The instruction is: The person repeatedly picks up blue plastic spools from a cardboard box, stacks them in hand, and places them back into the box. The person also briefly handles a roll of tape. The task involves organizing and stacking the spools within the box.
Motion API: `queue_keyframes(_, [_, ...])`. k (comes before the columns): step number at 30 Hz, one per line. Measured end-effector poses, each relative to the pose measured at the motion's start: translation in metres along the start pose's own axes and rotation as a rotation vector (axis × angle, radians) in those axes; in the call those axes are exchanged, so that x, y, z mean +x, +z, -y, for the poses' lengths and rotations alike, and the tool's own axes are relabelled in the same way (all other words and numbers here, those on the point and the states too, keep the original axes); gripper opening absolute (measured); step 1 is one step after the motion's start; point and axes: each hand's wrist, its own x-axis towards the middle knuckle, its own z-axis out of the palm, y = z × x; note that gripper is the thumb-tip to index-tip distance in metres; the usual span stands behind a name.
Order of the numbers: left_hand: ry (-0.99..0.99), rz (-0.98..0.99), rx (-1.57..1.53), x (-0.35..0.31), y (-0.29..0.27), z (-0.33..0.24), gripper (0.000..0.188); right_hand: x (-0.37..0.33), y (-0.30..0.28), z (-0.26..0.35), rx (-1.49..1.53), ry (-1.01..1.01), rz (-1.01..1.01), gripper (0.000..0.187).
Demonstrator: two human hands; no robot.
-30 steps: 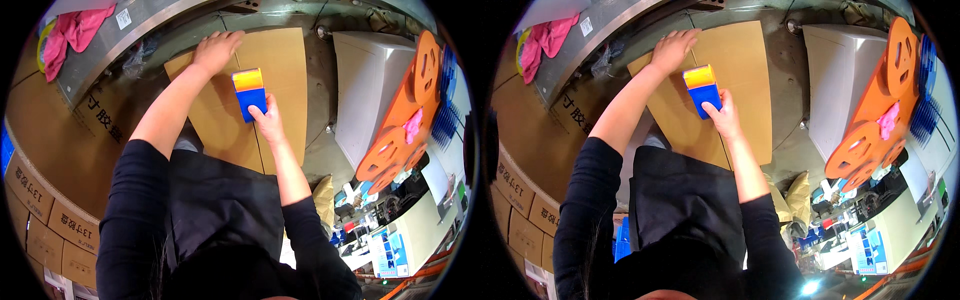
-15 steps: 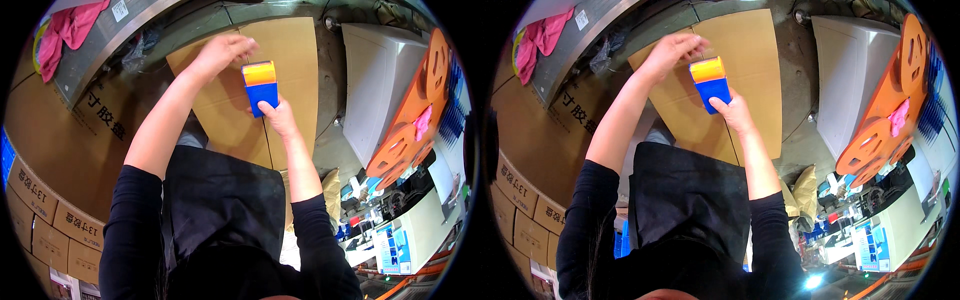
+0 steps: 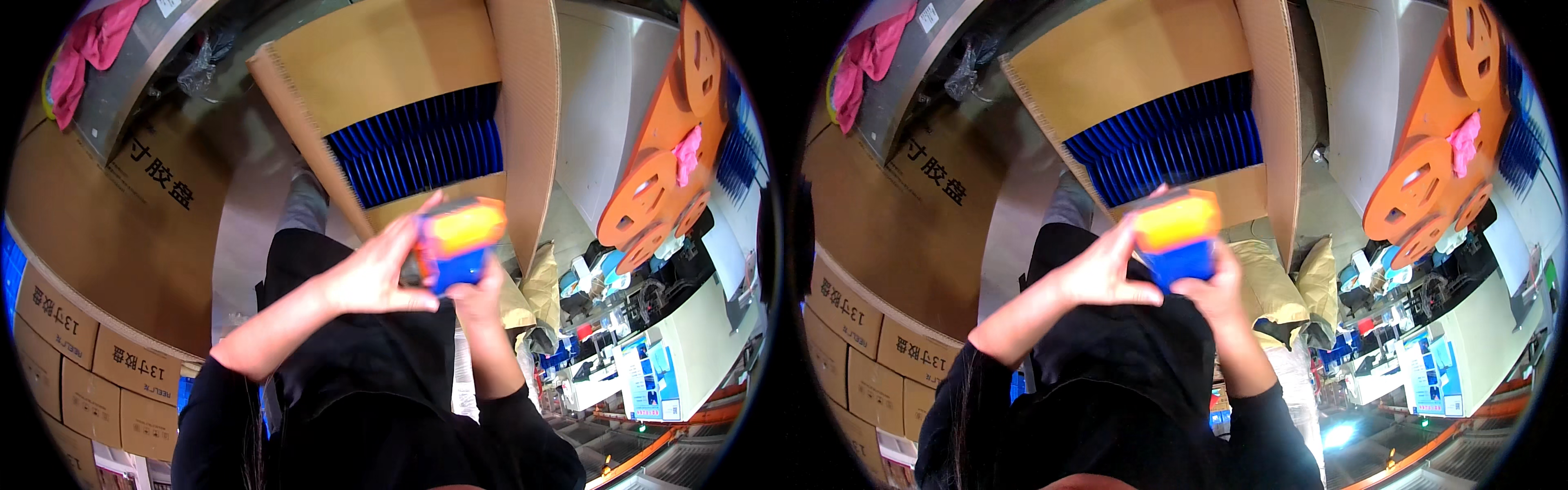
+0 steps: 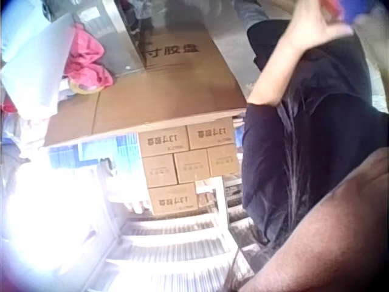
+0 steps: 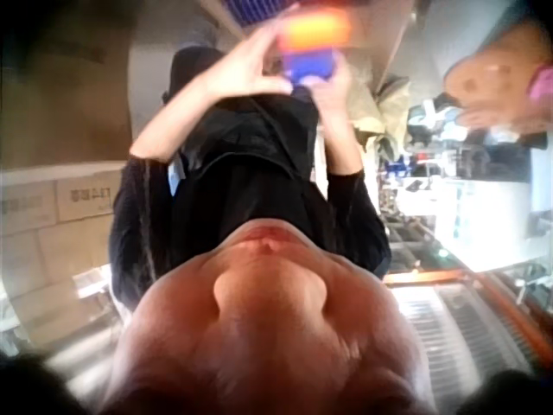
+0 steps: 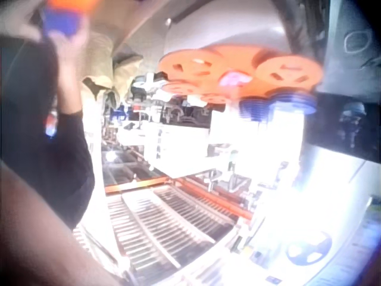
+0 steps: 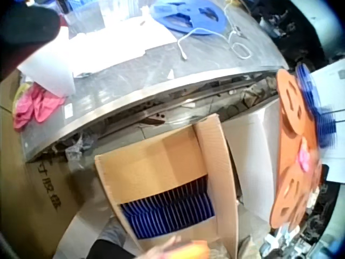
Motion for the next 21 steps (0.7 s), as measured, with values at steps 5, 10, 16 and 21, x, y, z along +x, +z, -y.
queue_keyframes(5, [-0.424, -0.413, -0.582, -0.068, 0.033, -0.011, 0.086, -0.009, 0.026, -0.014, -0.486, -0.086, 0.251, 0.087])
queue_keyframes(10, [-0.327, -1.006, -0.543, -0.131, 0.020, -0.032, 0.082, 0.117, -0.019, -0.049, -0.426, -0.353, -0.125, 0.027])
queue_keyframes(16, [-0.241, -1.481, -0.606, -0.211, -0.001, 0.035, 0.059, 0.225, -0.084, -0.091, -1.089, -0.362, -0.290, 0.041])
queue_keyframes(21, [-0.447, -1.543, -0.676, -0.206, 0.029, 0.097, 0.051, 0.236, -0.087, -0.086, -1.118, -0.435, -0.243, 0.035])
